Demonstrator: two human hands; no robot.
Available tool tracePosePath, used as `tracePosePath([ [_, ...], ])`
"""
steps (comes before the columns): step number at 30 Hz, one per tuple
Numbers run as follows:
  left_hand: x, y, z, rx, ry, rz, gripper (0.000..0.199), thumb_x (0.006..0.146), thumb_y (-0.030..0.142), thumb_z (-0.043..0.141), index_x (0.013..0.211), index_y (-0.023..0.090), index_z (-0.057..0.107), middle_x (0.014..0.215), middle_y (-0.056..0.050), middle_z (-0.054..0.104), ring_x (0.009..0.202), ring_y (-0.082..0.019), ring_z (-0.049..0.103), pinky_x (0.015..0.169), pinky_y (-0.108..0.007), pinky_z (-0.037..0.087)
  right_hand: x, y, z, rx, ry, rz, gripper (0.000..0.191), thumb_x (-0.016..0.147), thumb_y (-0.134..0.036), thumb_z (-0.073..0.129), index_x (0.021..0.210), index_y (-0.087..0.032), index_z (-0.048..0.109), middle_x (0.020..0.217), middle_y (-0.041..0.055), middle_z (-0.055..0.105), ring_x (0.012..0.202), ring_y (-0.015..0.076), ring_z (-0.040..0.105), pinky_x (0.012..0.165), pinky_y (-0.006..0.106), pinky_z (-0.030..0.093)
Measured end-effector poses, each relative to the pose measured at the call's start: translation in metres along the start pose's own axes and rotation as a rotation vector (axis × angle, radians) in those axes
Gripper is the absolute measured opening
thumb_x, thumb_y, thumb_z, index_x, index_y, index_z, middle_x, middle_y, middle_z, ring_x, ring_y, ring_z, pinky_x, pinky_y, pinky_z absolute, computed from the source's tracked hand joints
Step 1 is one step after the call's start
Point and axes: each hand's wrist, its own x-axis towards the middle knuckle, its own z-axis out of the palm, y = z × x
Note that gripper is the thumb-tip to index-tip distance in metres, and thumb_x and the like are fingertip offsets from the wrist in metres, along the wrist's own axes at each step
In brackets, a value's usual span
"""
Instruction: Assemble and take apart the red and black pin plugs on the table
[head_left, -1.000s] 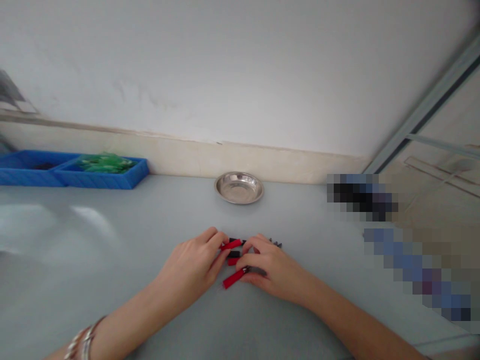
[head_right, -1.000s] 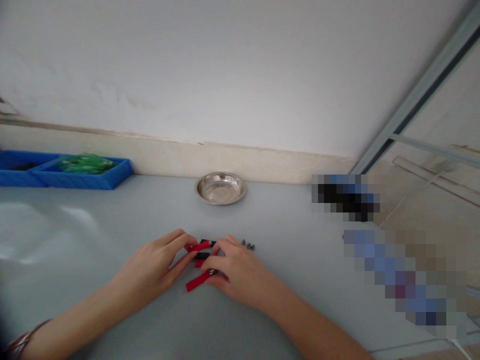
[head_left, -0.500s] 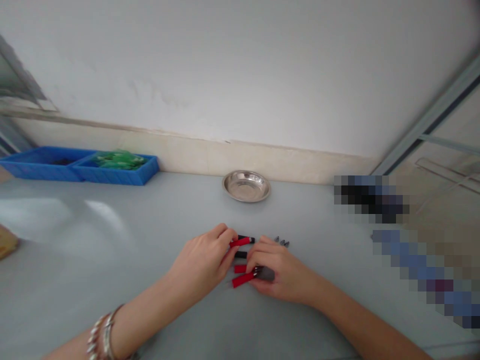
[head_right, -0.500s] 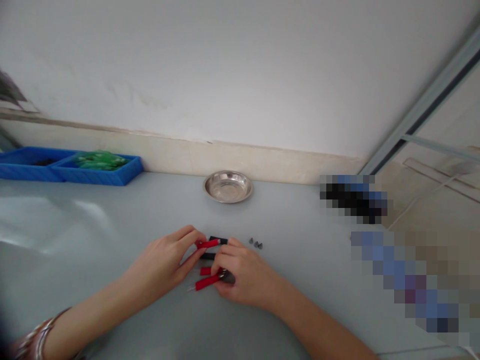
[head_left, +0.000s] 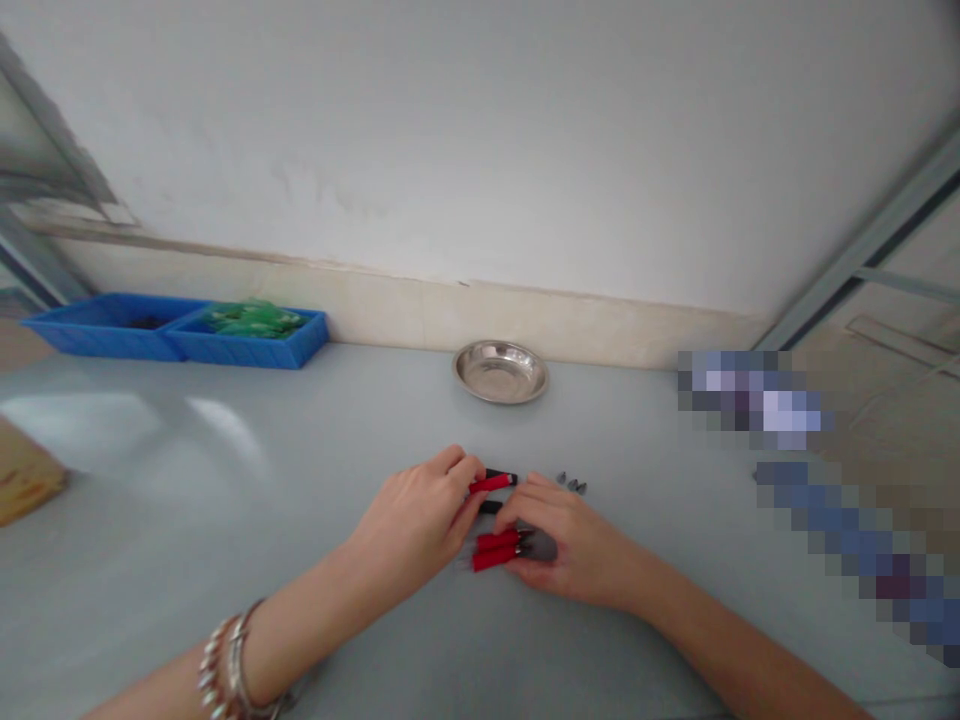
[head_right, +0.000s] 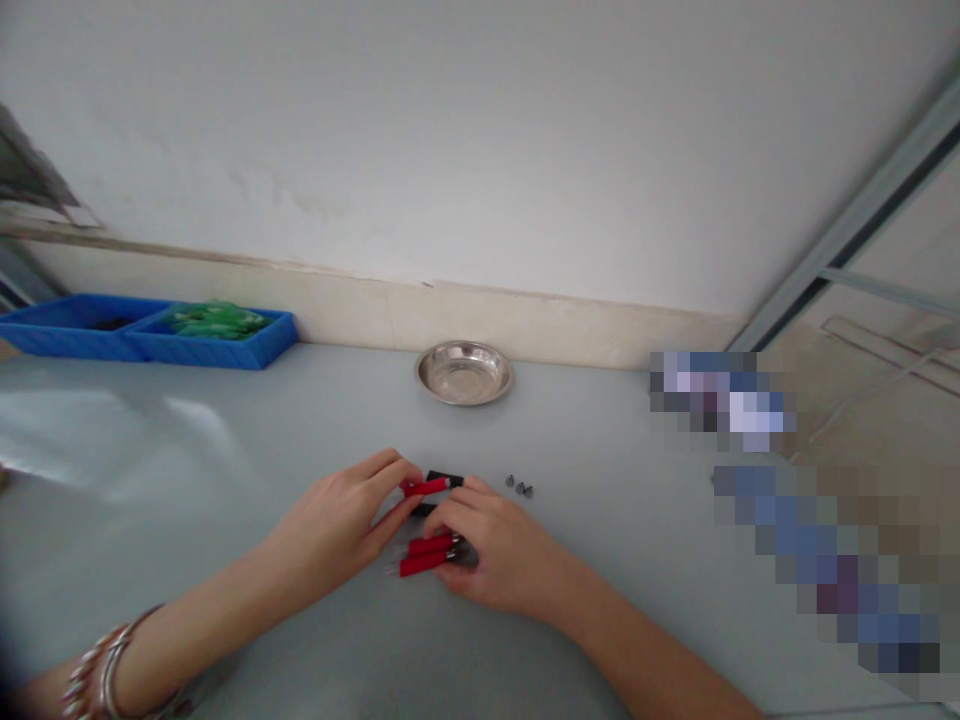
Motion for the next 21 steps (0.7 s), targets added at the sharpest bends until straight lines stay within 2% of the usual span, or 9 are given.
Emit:
tracePosePath([
  [4,0.001,0.001,0.000,0.014,-0.035,-0.004,0.019,0.090,0.021,0.036,0.095,0.018,0.054,0.090,-0.006,0.059,0.078,-0.021,0.062,0.068,-0.032,0.048,0.000,-0.002,0.000,-0.012,0.012,-0.008,0.019,0.072,-0.013,0.065,0.088,-0.017,0.056,0.088,0.0022,0.061,0.088,0.0162,0.052,0.081,0.027,0.041],
  [8,0.002,0.002,-0.002,0.010,-0.039,-0.011,0.019,0.090,0.021,0.037,0.095,0.018,0.055,0.090,-0.006,0.059,0.078,-0.022,0.062,0.068,-0.034,0.049,-0.001,0.000,-0.009,-0.037,0.044,0.015,0.021,0.073,-0.028,0.070,0.086,-0.017,0.057,0.088,0.0023,0.060,0.085,0.0162,0.053,0.081,0.029,0.041],
  [11,0.001,0.002,-0.001,0.003,-0.012,-0.010,0.020,0.091,0.024,0.037,0.097,0.018,0.055,0.091,-0.006,0.059,0.077,-0.021,0.062,0.068,-0.034,0.049,-0.003,0.006,-0.022,-0.149,0.180,0.138,0.017,0.078,-0.029,0.065,0.084,-0.016,0.057,0.084,0.0036,0.059,0.084,0.0174,0.053,0.080,0.031,0.041],
  [13,0.001,0.001,0.000,-0.002,0.000,-0.005,0.021,0.091,0.025,0.036,0.097,0.018,0.055,0.091,-0.006,0.059,0.078,-0.020,0.062,0.069,-0.033,0.049,-0.004,0.012,-0.028,-0.297,0.232,0.274,0.014,0.081,-0.026,0.061,0.088,-0.014,0.058,0.087,0.0065,0.059,0.088,0.0207,0.051,0.080,0.035,0.042],
  [17,0.001,0.001,0.000,-0.013,0.012,0.003,0.021,0.091,0.025,0.036,0.098,0.018,0.054,0.092,-0.006,0.059,0.078,-0.020,0.062,0.070,-0.033,0.049,-0.004,0.019,-0.028,-0.506,0.159,0.497,0.022,0.080,-0.026,0.061,0.096,-0.012,0.060,0.093,0.0109,0.059,0.094,0.0262,0.050,0.082,0.039,0.042],
  [21,0.000,0.001,-0.001,-0.023,0.020,0.009,0.021,0.091,0.026,0.036,0.098,0.019,0.054,0.093,-0.005,0.058,0.076,-0.021,0.062,0.068,-0.035,0.049,-0.004,0.021,-0.024,-0.552,0.101,0.573,0.015,0.081,-0.022,0.059,0.091,-0.012,0.062,0.091,0.0100,0.060,0.093,0.0271,0.051,0.081,0.040,0.042],
])
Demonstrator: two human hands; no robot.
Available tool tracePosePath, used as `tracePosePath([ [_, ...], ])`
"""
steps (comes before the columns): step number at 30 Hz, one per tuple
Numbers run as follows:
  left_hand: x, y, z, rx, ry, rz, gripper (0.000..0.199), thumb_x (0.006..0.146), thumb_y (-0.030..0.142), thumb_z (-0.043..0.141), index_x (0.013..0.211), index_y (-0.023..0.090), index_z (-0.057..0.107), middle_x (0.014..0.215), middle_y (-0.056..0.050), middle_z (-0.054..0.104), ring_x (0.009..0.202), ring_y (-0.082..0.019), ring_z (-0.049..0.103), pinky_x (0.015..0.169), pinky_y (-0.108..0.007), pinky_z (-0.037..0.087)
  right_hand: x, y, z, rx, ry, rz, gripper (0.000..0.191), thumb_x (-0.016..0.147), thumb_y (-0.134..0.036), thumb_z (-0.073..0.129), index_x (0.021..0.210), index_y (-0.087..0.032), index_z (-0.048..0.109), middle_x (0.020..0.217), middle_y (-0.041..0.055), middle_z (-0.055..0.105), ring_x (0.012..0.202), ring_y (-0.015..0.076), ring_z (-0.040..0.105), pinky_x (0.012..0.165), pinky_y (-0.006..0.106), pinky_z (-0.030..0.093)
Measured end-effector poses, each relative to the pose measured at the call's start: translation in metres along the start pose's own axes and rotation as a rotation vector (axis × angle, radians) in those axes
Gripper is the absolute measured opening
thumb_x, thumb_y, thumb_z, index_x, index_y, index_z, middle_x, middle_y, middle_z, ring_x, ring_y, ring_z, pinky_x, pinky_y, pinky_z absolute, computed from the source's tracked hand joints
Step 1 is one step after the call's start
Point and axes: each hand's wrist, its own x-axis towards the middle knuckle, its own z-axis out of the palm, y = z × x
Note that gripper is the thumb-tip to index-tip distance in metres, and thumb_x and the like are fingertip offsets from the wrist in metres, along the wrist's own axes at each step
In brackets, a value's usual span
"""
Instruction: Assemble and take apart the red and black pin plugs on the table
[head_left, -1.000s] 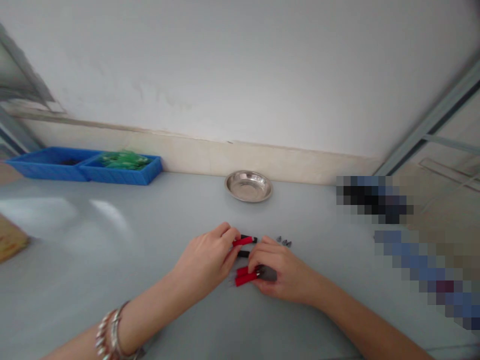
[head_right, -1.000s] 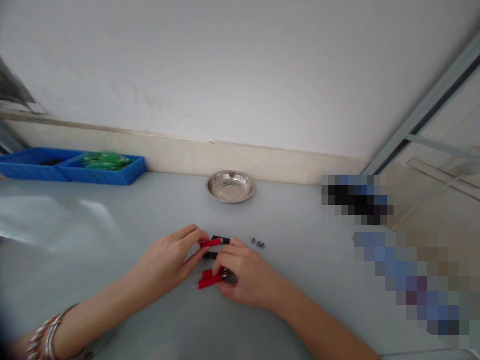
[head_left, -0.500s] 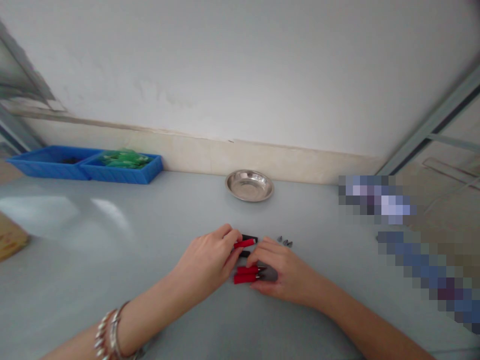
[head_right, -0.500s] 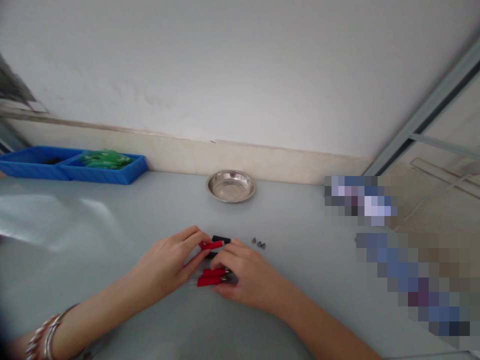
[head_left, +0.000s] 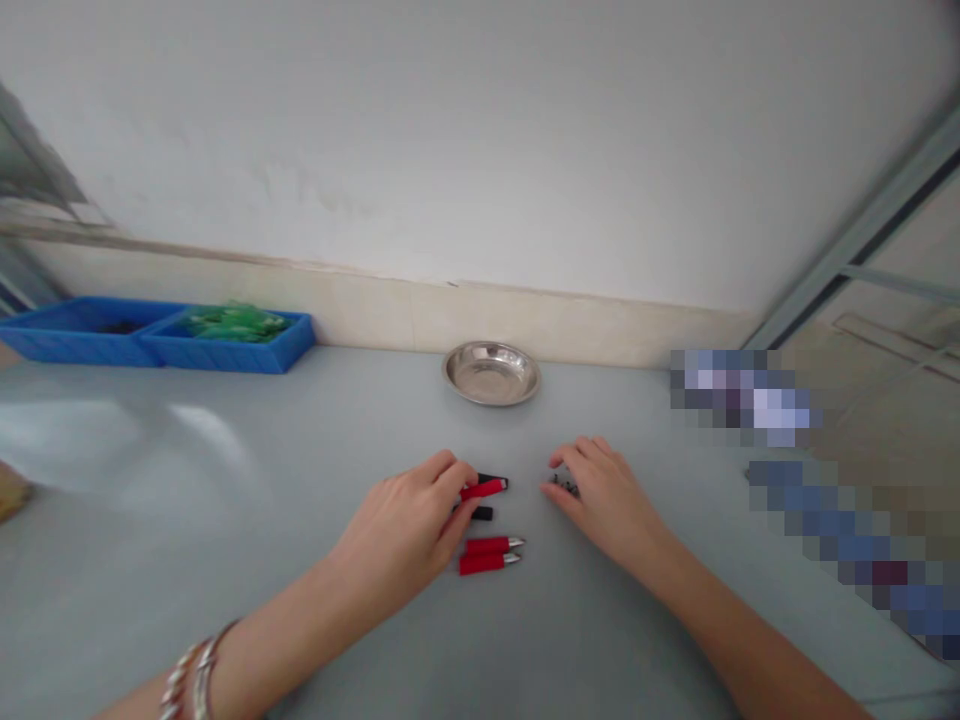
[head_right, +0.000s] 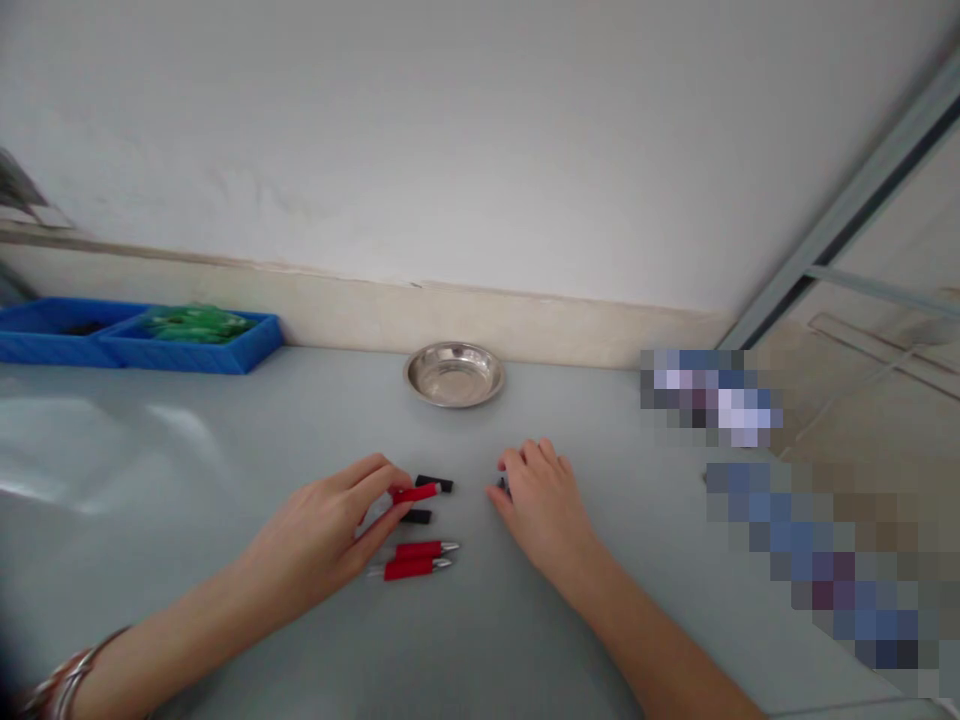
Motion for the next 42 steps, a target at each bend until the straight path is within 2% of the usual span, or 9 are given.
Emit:
tracePosePath([
  [8,0.000,-0.001,0.001,-0.022,0.005,0.001,0.021,0.091,0.026,0.036,0.098,0.019,0.054,0.092,-0.005,0.058,0.077,-0.021,0.062,0.069,-0.035,0.049,0.002,0.002,0.005,-0.012,-0.014,-0.002,0.009,0.082,-0.019,0.058,0.083,-0.013,0.064,0.085,0.0088,0.061,0.088,0.0247,0.052,0.079,0.038,0.042],
  [16,0.000,0.000,0.002,-0.032,0.044,0.030,0.020,0.091,0.024,0.036,0.096,0.018,0.054,0.091,-0.005,0.057,0.075,-0.018,0.060,0.069,-0.030,0.048,0.002,0.009,0.011,0.002,0.107,-0.068,0.005,0.079,-0.018,0.060,0.076,-0.015,0.063,0.079,0.0092,0.059,0.082,0.0242,0.051,0.073,0.038,0.043],
  [18,0.000,0.000,0.002,-0.074,0.061,0.049,0.019,0.090,0.021,0.037,0.095,0.017,0.054,0.089,-0.005,0.056,0.071,-0.016,0.058,0.066,-0.028,0.048,0.002,0.007,0.007,0.081,0.181,-0.109,0.005,0.080,-0.017,0.058,0.077,-0.015,0.062,0.080,0.0096,0.059,0.083,0.0240,0.051,0.074,0.039,0.043],
  [21,-0.001,0.001,0.003,-0.157,0.118,0.097,0.016,0.089,0.019,0.038,0.091,0.017,0.054,0.088,-0.004,0.056,0.066,-0.013,0.056,0.061,-0.024,0.046,0.001,0.000,-0.001,0.367,0.248,-0.196,0.008,0.083,-0.021,0.056,0.080,-0.017,0.061,0.079,0.0066,0.060,0.079,0.0195,0.053,0.073,0.034,0.044],
  [22,-0.001,0.002,0.003,-0.183,0.144,0.116,0.016,0.088,0.018,0.039,0.091,0.017,0.054,0.088,-0.004,0.056,0.067,-0.013,0.055,0.061,-0.024,0.045,0.000,-0.004,-0.004,0.485,0.217,-0.201,0.009,0.083,-0.023,0.055,0.080,-0.017,0.061,0.075,0.0045,0.060,0.073,0.0166,0.053,0.069,0.031,0.044],
  [25,-0.002,0.004,0.004,-0.246,0.206,0.158,0.014,0.087,0.017,0.041,0.090,0.017,0.054,0.088,-0.004,0.056,0.068,-0.012,0.055,0.062,-0.023,0.045,-0.003,-0.012,-0.006,0.797,0.067,-0.091,0.012,0.081,-0.029,0.056,0.083,-0.018,0.062,0.067,0.0002,0.060,0.058,0.0115,0.051,0.055,0.024,0.041],
  [29,-0.003,0.006,0.003,-0.273,0.237,0.166,0.013,0.087,0.017,0.042,0.090,0.016,0.054,0.089,-0.003,0.056,0.067,-0.011,0.055,0.062,-0.022,0.045,-0.005,-0.016,-0.001,1.052,-0.046,-0.011,0.015,0.075,-0.031,0.060,0.080,-0.016,0.060,0.070,0.0017,0.063,0.061,0.0122,0.055,0.058,0.025,0.044],
  [35,-0.004,0.006,0.002,-0.274,0.221,0.158,0.015,0.087,0.017,0.041,0.090,0.017,0.056,0.090,-0.004,0.058,0.072,-0.013,0.056,0.066,-0.024,0.047,-0.004,-0.016,0.000,1.069,-0.027,-0.040,0.013,0.074,-0.029,0.062,0.078,-0.017,0.059,0.070,0.0010,0.063,0.063,0.0117,0.056,0.060,0.025,0.045],
  [42,-0.004,0.006,0.004,-0.273,0.210,0.149,0.017,0.087,0.018,0.040,0.090,0.017,0.057,0.090,-0.004,0.059,0.067,-0.011,0.056,0.062,-0.022,0.046,-0.005,-0.016,0.002,1.052,-0.025,-0.094,0.011,0.074,-0.027,0.062,0.079,-0.017,0.060,0.075,0.0023,0.065,0.069,0.0136,0.059,0.064,0.027,0.047],
])
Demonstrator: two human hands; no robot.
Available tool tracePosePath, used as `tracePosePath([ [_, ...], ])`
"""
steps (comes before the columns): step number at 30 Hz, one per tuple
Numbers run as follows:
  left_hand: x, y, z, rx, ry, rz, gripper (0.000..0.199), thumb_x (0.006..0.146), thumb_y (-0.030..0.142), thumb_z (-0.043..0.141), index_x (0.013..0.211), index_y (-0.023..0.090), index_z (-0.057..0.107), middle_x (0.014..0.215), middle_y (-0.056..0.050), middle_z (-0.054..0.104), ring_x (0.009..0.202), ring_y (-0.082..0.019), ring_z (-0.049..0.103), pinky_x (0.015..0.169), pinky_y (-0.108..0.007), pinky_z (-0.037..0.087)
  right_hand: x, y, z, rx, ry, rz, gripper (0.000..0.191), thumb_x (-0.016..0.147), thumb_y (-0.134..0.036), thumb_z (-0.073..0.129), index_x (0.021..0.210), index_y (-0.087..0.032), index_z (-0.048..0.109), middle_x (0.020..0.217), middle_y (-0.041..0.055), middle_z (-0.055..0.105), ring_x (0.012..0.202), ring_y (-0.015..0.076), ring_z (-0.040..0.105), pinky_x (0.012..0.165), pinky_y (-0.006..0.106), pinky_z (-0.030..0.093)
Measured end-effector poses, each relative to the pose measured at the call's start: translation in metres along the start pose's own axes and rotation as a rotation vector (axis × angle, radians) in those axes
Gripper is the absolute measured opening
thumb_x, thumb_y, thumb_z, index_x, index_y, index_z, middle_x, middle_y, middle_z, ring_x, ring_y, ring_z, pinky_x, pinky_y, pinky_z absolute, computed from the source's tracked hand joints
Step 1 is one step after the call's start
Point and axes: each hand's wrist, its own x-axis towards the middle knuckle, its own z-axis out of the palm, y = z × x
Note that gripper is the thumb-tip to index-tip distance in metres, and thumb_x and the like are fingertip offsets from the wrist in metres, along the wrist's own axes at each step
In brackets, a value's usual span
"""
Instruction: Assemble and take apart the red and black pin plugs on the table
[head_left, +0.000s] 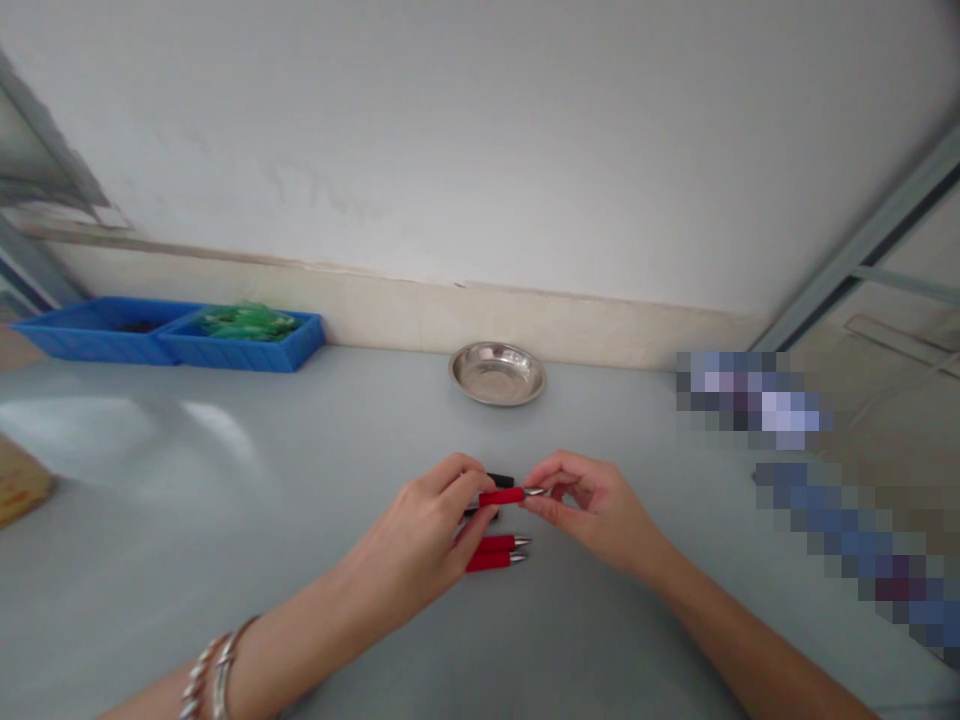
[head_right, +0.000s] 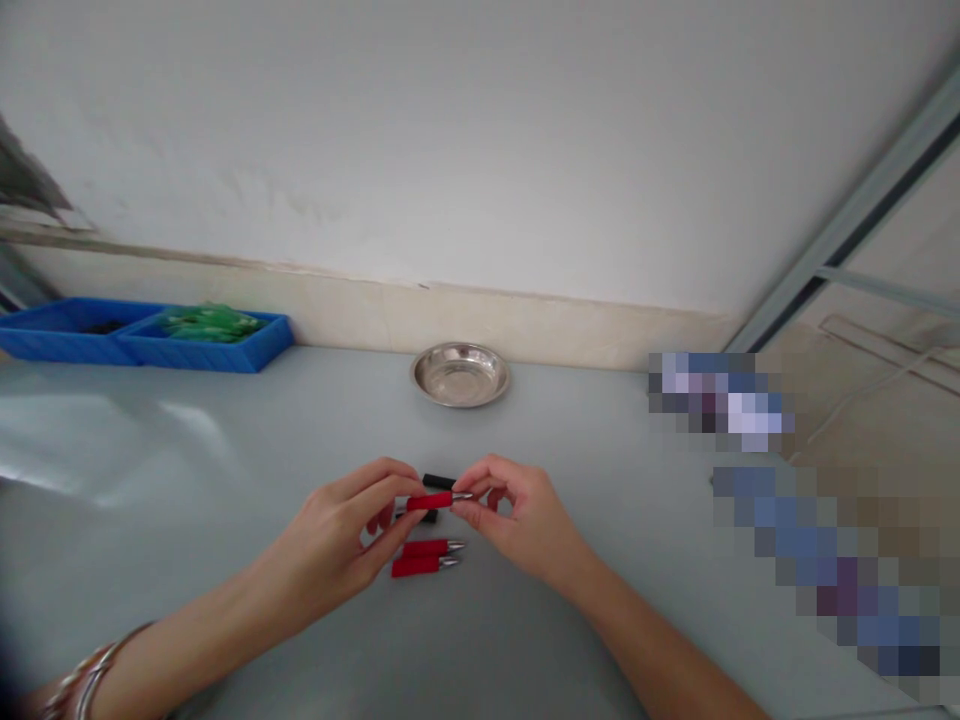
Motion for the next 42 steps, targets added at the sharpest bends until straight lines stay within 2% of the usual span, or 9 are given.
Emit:
tracePosePath([
  [11,0.0006,0.0006,0.0000,0.047,-0.046,-0.008,0.020,0.088,0.018,0.038,0.084,0.017,0.058,0.081,-0.003,0.060,0.063,-0.012,0.055,0.059,-0.022,0.044,-0.0025,-0.0033,0.0025,-0.273,0.014,-0.067,0.013,0.081,-0.028,0.057,0.084,-0.017,0.062,0.071,0.0001,0.066,0.060,0.0109,0.057,0.059,0.022,0.044],
  [22,0.0002,-0.0002,0.0018,0.034,-0.060,-0.015,0.020,0.089,0.019,0.039,0.087,0.017,0.058,0.082,-0.004,0.061,0.069,-0.013,0.058,0.064,-0.023,0.047,-0.0022,-0.0075,0.0004,-0.343,-0.076,-0.067,0.023,0.088,-0.034,0.047,0.080,-0.017,0.061,0.070,0.0000,0.065,0.061,0.0116,0.057,0.059,0.022,0.041],
  [28,0.0006,-0.0004,0.0015,0.041,-0.072,-0.008,0.019,0.088,0.018,0.039,0.088,0.016,0.058,0.083,-0.004,0.061,0.069,-0.014,0.058,0.063,-0.023,0.046,-0.0026,-0.0035,-0.0020,-0.472,-0.111,-0.168,0.021,0.089,-0.033,0.048,0.088,-0.016,0.060,0.080,0.0034,0.063,0.072,0.0138,0.056,0.066,0.024,0.041],
  [34,0.0013,0.0003,0.0012,0.041,-0.071,0.009,0.019,0.088,0.017,0.039,0.087,0.017,0.058,0.083,-0.004,0.061,0.069,-0.013,0.058,0.063,-0.022,0.046,-0.0014,-0.0054,-0.0030,-0.551,-0.145,-0.164,0.037,0.093,-0.037,0.036,0.074,-0.015,0.059,0.066,0.0022,0.055,0.064,0.0139,0.051,0.060,0.025,0.038],
  [39,0.0006,0.0007,0.0000,0.058,-0.054,0.000,0.018,0.088,0.017,0.039,0.087,0.016,0.057,0.082,-0.004,0.061,0.069,-0.013,0.058,0.063,-0.023,0.046,-0.0027,-0.0065,-0.0045,-0.512,-0.124,-0.149,0.026,0.087,-0.039,0.050,0.094,-0.016,0.059,0.082,0.0041,0.061,0.076,0.0160,0.055,0.070,0.026,0.041],
  [42,0.0011,-0.0004,0.0008,0.059,-0.053,0.001,0.018,0.088,0.017,0.039,0.087,0.017,0.057,0.082,-0.004,0.060,0.068,-0.013,0.058,0.062,-0.022,0.045,-0.0031,-0.0046,-0.0046,-0.525,-0.108,-0.219,0.020,0.090,-0.031,0.046,0.089,-0.016,0.059,0.080,0.0038,0.061,0.075,0.0149,0.054,0.069,0.025,0.040],
])
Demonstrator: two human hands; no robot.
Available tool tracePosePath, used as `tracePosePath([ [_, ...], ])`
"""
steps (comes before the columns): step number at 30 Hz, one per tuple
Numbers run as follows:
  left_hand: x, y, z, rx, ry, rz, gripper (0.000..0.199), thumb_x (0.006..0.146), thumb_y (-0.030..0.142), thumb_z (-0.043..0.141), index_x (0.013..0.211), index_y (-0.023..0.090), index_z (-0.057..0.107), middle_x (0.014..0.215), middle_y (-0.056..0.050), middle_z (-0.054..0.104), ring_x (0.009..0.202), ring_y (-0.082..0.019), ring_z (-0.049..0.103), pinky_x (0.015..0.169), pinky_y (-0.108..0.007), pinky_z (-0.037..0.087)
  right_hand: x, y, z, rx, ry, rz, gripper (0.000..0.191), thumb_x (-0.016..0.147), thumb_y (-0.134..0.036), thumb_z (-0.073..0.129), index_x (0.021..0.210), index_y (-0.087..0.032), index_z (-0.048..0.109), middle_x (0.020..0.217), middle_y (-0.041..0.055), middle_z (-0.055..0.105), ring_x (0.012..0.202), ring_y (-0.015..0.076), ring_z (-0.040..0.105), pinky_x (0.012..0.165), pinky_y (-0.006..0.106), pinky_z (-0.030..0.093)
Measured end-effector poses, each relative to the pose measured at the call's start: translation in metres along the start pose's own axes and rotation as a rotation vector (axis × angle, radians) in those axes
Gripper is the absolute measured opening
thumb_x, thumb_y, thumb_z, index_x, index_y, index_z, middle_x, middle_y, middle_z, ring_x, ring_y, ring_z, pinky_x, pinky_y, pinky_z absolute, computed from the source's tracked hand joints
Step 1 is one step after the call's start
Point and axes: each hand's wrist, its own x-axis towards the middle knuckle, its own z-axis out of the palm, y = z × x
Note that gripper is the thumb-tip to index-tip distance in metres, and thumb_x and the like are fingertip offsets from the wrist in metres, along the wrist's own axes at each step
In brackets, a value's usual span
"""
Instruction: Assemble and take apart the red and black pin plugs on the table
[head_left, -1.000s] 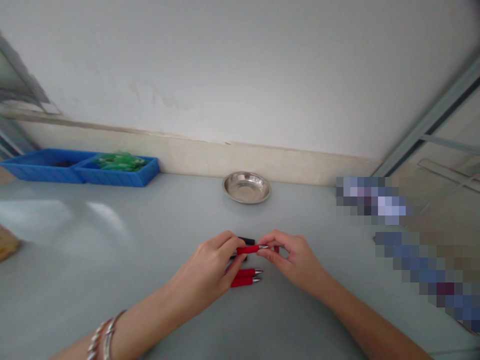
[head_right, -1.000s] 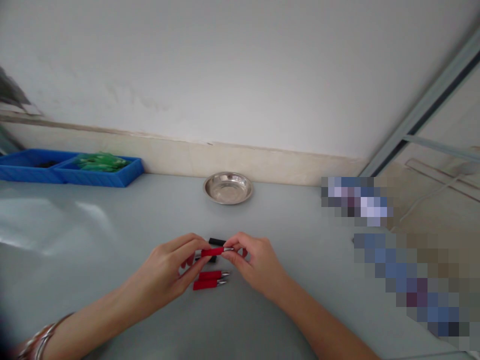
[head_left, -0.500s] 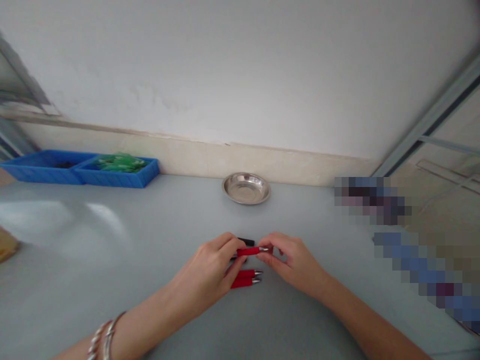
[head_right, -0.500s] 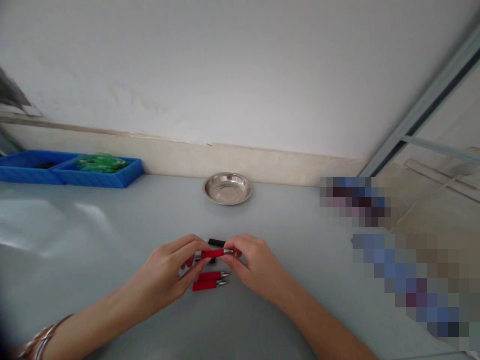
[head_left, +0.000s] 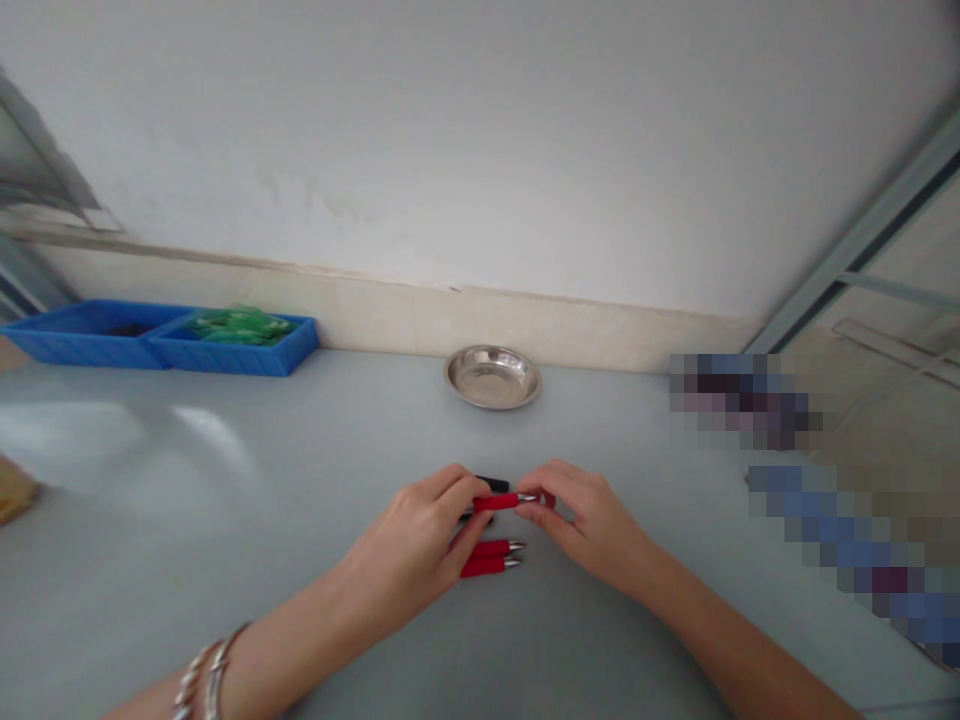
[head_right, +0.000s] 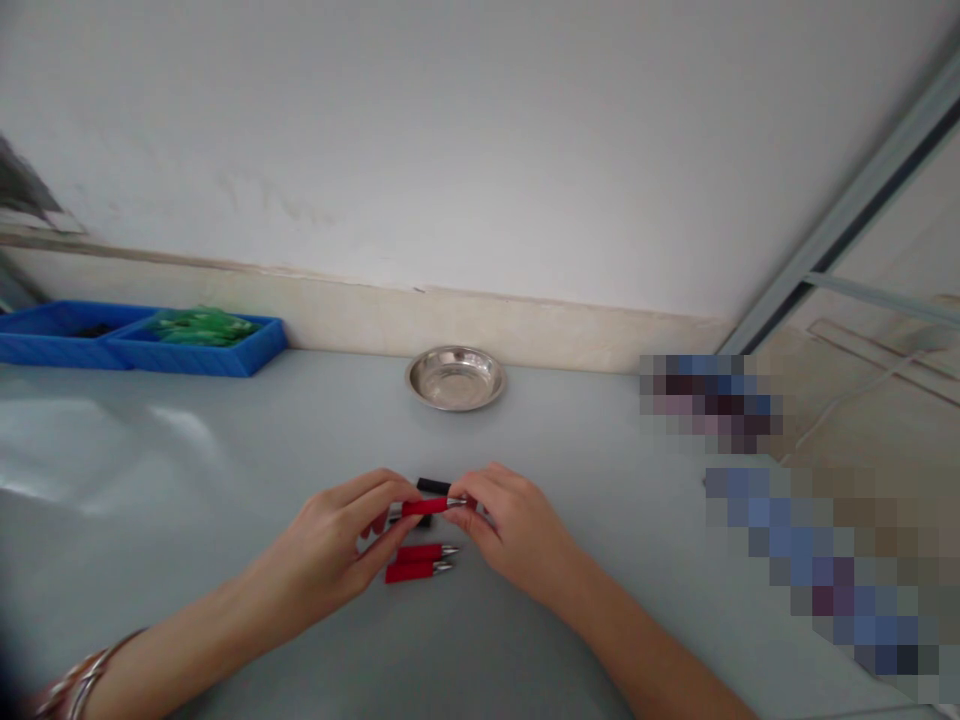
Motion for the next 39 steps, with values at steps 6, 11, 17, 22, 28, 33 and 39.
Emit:
tracePosePath([
  [6,0.000,-0.002,0.003,-0.003,0.005,0.018,0.018,0.089,0.017,0.039,0.085,0.016,0.057,0.081,-0.004,0.060,0.066,-0.013,0.057,0.062,-0.023,0.045,0.000,0.004,0.003,-0.109,-0.007,-0.027,0.028,0.093,-0.031,0.040,0.079,-0.016,0.058,0.068,0.0029,0.055,0.065,0.0143,0.050,0.061,0.024,0.037],
  [11,-0.001,0.000,0.001,-0.009,-0.011,0.017,0.018,0.089,0.017,0.040,0.087,0.016,0.058,0.082,-0.004,0.060,0.069,-0.014,0.058,0.063,-0.023,0.045,0.000,0.005,0.004,-0.121,-0.028,-0.063,0.031,0.094,-0.032,0.037,0.076,-0.016,0.056,0.068,0.0032,0.057,0.067,0.0148,0.048,0.061,0.025,0.035],
  [17,-0.001,0.000,-0.001,-0.017,-0.020,0.028,0.018,0.089,0.017,0.040,0.087,0.016,0.058,0.081,-0.003,0.060,0.067,-0.013,0.058,0.062,-0.022,0.045,0.000,0.002,0.004,-0.125,-0.036,-0.061,0.032,0.094,-0.028,0.037,0.070,-0.015,0.055,0.063,0.0018,0.054,0.063,0.0136,0.046,0.059,0.024,0.033],
  [22,0.000,-0.002,-0.001,-0.010,-0.023,0.029,0.018,0.088,0.018,0.041,0.088,0.016,0.059,0.082,-0.003,0.061,0.066,-0.012,0.057,0.061,-0.021,0.044,0.002,-0.001,0.001,-0.096,-0.076,0.028,0.031,0.093,-0.029,0.039,0.070,-0.016,0.056,0.064,0.0011,0.053,0.061,0.0124,0.047,0.058,0.023,0.033],
  [28,0.002,-0.005,-0.006,0.013,-0.085,-0.017,0.017,0.086,0.017,0.044,0.090,0.017,0.060,0.082,-0.003,0.061,0.065,-0.012,0.056,0.060,-0.022,0.043,0.001,0.001,-0.007,-0.112,-0.020,0.130,0.028,0.091,-0.038,0.043,0.101,-0.015,0.056,0.088,0.0051,0.059,0.081,0.0167,0.055,0.072,0.027,0.041],
  [33,0.002,-0.004,-0.009,0.059,-0.186,-0.036,0.017,0.087,0.020,0.044,0.093,0.018,0.060,0.082,-0.003,0.062,0.067,-0.015,0.058,0.062,-0.026,0.044,0.000,0.011,-0.019,-0.374,0.046,0.338,0.024,0.088,-0.031,0.048,0.104,-0.016,0.056,0.100,0.0092,0.054,0.088,0.0224,0.056,0.077,0.034,0.043],
  [39,0.003,-0.005,-0.010,0.085,-0.280,-0.050,0.020,0.088,0.021,0.041,0.096,0.018,0.059,0.089,-0.005,0.062,0.075,-0.018,0.060,0.068,-0.029,0.046,-0.002,0.021,-0.022,-0.477,-0.073,0.441,0.020,0.083,-0.026,0.055,0.101,-0.018,0.058,0.099,0.0091,0.053,0.091,0.0234,0.057,0.078,0.034,0.044],
])
